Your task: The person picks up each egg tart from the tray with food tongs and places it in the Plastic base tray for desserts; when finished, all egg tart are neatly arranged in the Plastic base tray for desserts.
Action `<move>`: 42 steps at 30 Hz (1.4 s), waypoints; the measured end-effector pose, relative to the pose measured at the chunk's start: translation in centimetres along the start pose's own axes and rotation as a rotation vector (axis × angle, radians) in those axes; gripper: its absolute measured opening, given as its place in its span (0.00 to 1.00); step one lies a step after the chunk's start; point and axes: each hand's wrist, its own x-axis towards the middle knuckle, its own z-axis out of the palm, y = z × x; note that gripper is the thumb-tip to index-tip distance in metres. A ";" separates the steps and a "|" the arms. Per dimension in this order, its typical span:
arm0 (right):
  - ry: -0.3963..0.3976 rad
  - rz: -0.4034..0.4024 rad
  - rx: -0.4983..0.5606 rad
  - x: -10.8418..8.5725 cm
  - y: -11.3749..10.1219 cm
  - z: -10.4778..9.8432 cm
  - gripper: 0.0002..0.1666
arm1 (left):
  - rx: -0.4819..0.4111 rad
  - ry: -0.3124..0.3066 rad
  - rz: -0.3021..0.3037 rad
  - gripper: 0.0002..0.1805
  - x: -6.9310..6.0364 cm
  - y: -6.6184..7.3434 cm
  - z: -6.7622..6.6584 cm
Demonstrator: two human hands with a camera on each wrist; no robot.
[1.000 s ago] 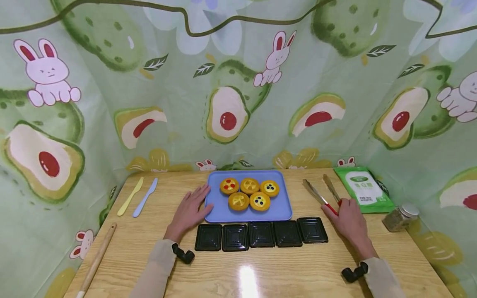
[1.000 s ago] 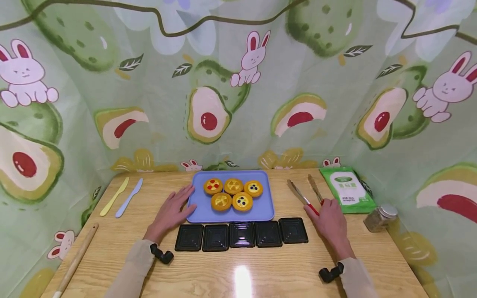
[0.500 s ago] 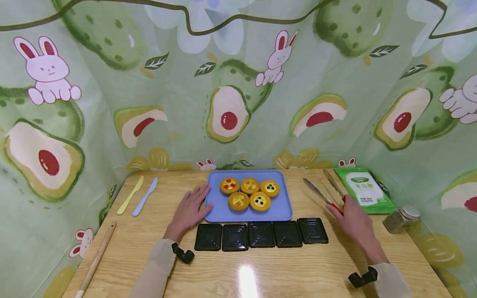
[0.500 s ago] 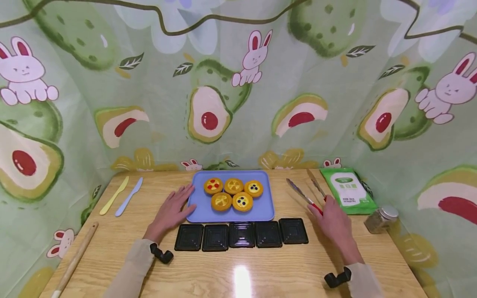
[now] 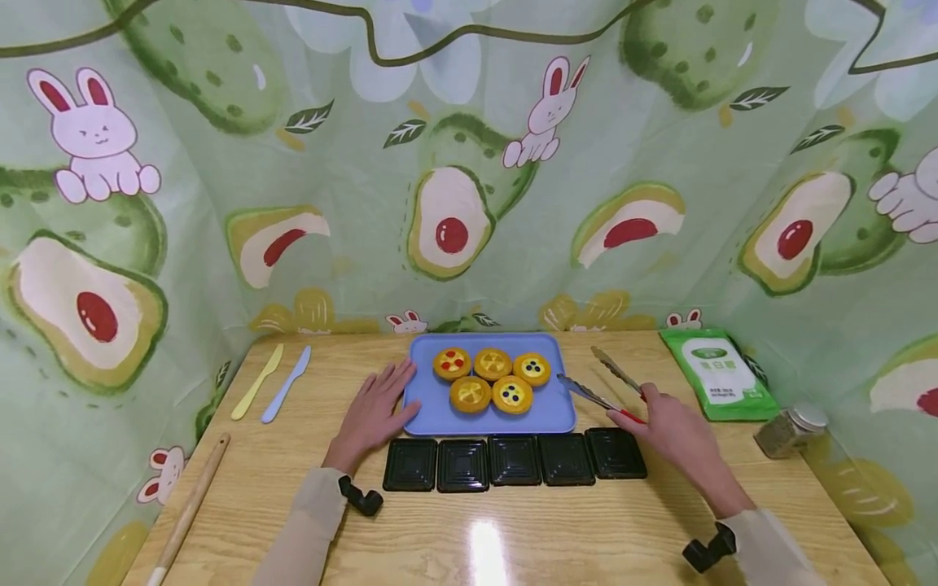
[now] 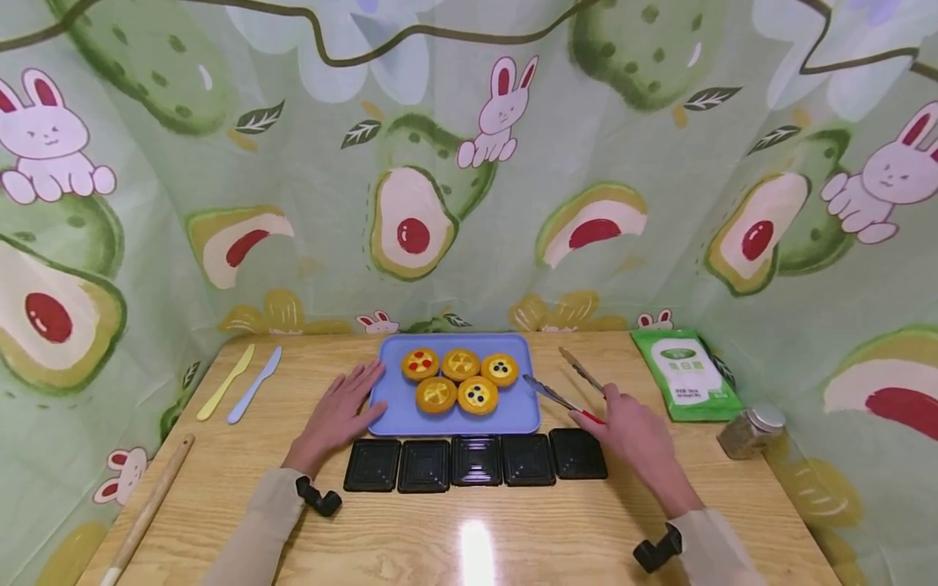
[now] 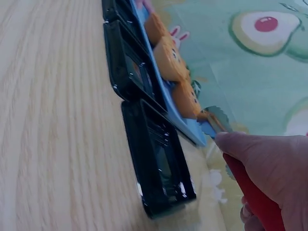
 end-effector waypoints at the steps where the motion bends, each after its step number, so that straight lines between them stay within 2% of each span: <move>1: 0.001 -0.012 -0.013 0.1 -0.2 0.2 0.45 | -0.001 0.000 0.000 0.42 0.0 0.0 0.0; 8: -0.003 -0.061 -0.041 0.9 -1.6 1.1 0.44 | 0.002 -0.010 -0.008 0.42 0.1 -0.2 0.0; 19: -0.023 -0.096 -0.040 2.0 -3.3 2.3 0.43 | 0.000 -0.025 -0.015 0.43 0.1 -0.4 0.3; 29: -0.057 -0.092 -0.043 3.4 -4.2 3.2 0.44 | 0.003 -0.019 -0.012 0.43 0.1 -0.4 0.3; 35: -0.081 -0.086 -0.045 3.5 -4.7 3.4 0.44 | -0.001 -0.004 0.002 0.43 0.1 -0.2 0.0; 42: -0.065 -0.085 -0.040 3.3 -4.7 3.7 0.42 | 0.008 -0.010 -0.007 0.43 0.1 -0.3 0.1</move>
